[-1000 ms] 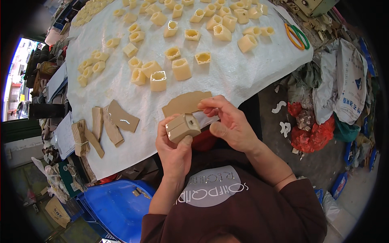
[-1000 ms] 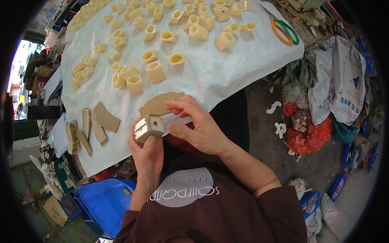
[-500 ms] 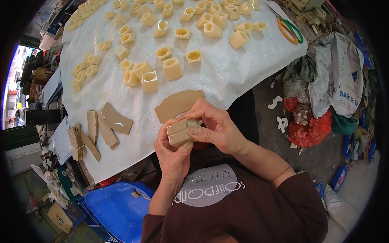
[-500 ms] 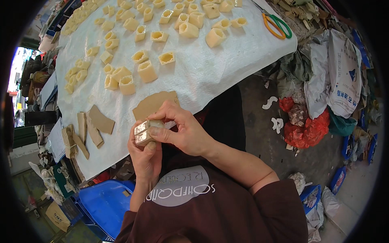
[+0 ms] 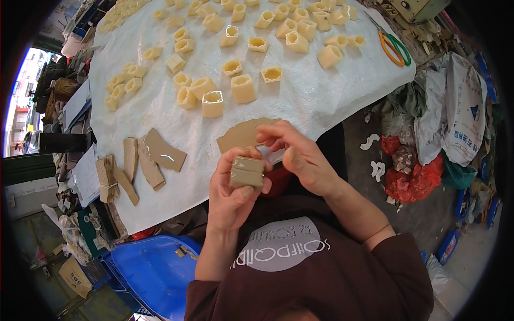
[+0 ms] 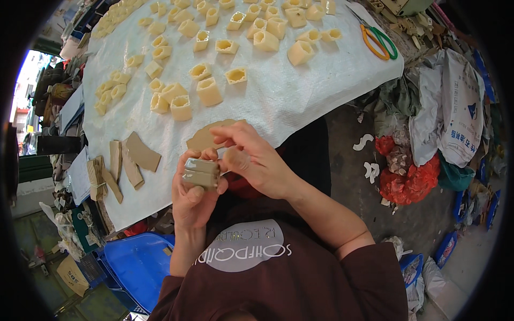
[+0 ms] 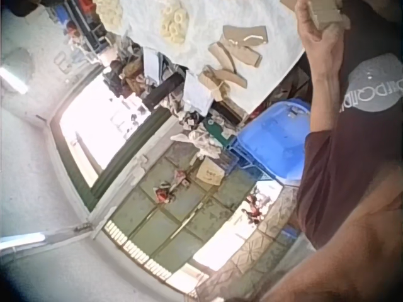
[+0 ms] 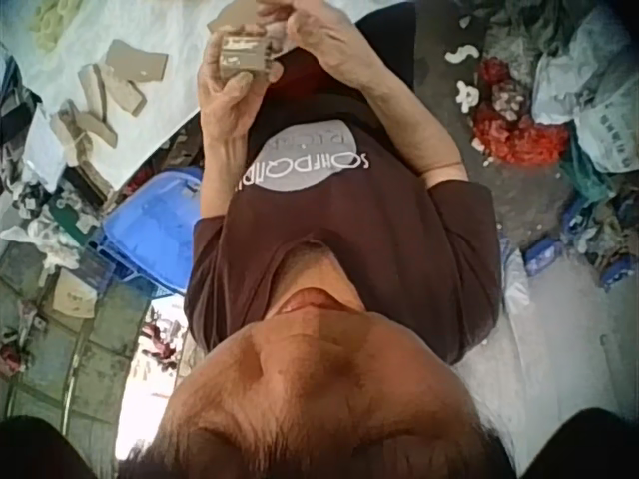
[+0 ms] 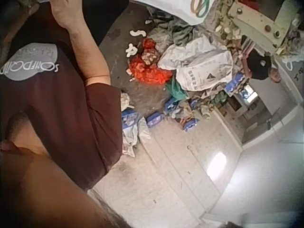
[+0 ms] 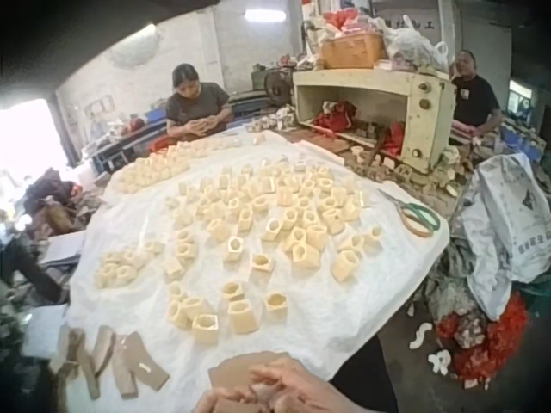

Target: The person repeatedly picks up small beige plastic pieces and wraps them with brown paper strips. They fold the paper around each piece and place the wrapped items on a white cloth-covered table alongside many similar pieces. The process is repetitive and focused on individual handling of each plastic component.

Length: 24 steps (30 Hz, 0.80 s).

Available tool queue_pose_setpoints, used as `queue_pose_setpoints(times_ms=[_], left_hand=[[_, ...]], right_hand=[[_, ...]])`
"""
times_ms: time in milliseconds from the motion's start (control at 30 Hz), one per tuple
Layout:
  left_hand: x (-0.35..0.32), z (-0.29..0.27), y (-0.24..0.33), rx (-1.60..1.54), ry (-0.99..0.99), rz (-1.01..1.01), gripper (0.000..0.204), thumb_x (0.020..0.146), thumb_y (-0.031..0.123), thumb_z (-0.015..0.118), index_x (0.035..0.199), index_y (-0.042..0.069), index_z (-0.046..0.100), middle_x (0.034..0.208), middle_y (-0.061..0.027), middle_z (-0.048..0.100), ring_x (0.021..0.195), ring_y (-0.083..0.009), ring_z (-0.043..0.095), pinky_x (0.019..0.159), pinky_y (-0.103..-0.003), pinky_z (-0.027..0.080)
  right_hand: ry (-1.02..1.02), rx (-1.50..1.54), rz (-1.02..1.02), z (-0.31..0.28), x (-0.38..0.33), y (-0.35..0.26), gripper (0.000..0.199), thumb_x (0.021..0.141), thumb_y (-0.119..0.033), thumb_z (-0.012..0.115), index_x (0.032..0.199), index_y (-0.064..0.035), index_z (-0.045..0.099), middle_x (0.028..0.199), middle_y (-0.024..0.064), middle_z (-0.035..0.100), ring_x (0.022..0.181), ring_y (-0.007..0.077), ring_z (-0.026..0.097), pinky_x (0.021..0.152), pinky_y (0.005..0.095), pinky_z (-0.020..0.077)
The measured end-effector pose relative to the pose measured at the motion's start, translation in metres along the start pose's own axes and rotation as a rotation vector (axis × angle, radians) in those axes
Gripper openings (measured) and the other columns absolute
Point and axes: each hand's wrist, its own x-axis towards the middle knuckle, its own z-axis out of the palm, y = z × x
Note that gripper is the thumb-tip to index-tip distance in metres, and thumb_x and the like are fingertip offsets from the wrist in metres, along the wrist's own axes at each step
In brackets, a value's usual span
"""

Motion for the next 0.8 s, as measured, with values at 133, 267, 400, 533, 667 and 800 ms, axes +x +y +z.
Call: queue_pose_setpoints(times_ms=[133,267,400,533,667,800], left_hand=[[0.002,-0.013,0.002,0.241,-0.149,0.001,0.081,0.076,0.028,0.072,0.137,-0.001,0.026,0.127,-0.0151,0.041,0.117,-0.0240,0.044,0.091,-0.036,0.042],[0.005,0.000,0.007,0.384,-0.142,0.128,0.090,0.077,0.041,0.068,0.139,-0.003,0.020,0.131,-0.0158,0.039,0.116,-0.0217,0.045,0.093,-0.034,0.040],[0.001,-0.002,0.013,0.705,-0.138,0.140,0.087,0.080,0.054,0.056,0.138,-0.004,0.024,0.133,-0.0141,0.038,0.121,-0.0217,0.039,0.100,-0.033,0.031],[-0.001,-0.006,0.005,0.629,-0.136,0.128,0.083,0.082,0.054,0.054,0.136,-0.004,0.029,0.127,-0.0129,0.041,0.117,-0.0215,0.042,0.098,-0.032,0.032],[0.001,-0.004,-0.005,0.617,-0.134,0.210,0.075,0.084,0.049,0.056,0.132,-0.004,0.035,0.123,-0.0131,0.044,0.112,-0.0209,0.044,0.095,-0.031,0.033],[0.003,0.004,-0.012,0.556,-0.015,0.238,0.059,0.084,0.034,0.057,0.127,-0.004,0.042,0.119,-0.0132,0.047,0.109,-0.0200,0.046,0.093,-0.031,0.035]], right_hand=[[-0.381,-0.123,0.067,-0.002,0.010,0.004,0.051,0.081,-0.034,0.062,0.119,-0.0034,0.049,0.126,0.0097,0.038,0.113,0.0199,0.044,0.093,0.0325,0.0360],[-0.235,0.320,0.147,0.013,0.004,-0.003,0.037,0.075,-0.014,0.070,0.107,-0.0047,0.056,0.124,0.0085,0.040,0.110,0.0216,0.044,0.091,0.0353,0.0374],[-0.225,0.143,0.060,0.017,0.001,-0.003,0.034,0.083,-0.018,0.062,0.111,-0.0037,0.051,0.113,0.0073,0.043,0.103,0.0195,0.045,0.089,0.0333,0.0368],[-0.172,0.230,0.103,0.026,-0.003,-0.006,0.028,0.088,-0.020,0.052,0.110,-0.0021,0.047,0.100,0.0066,0.044,0.094,0.0183,0.044,0.085,0.0313,0.0356],[-0.055,0.255,0.099,0.037,-0.006,-0.004,0.024,0.088,-0.019,0.047,0.105,-0.0021,0.047,0.094,0.0064,0.044,0.089,0.0166,0.044,0.082,0.0308,0.0357],[0.004,0.096,0.125,0.037,-0.005,-0.005,0.028,0.088,-0.024,0.044,0.104,-0.0014,0.047,0.093,0.0059,0.044,0.085,0.0151,0.044,0.079,0.0303,0.0365]])
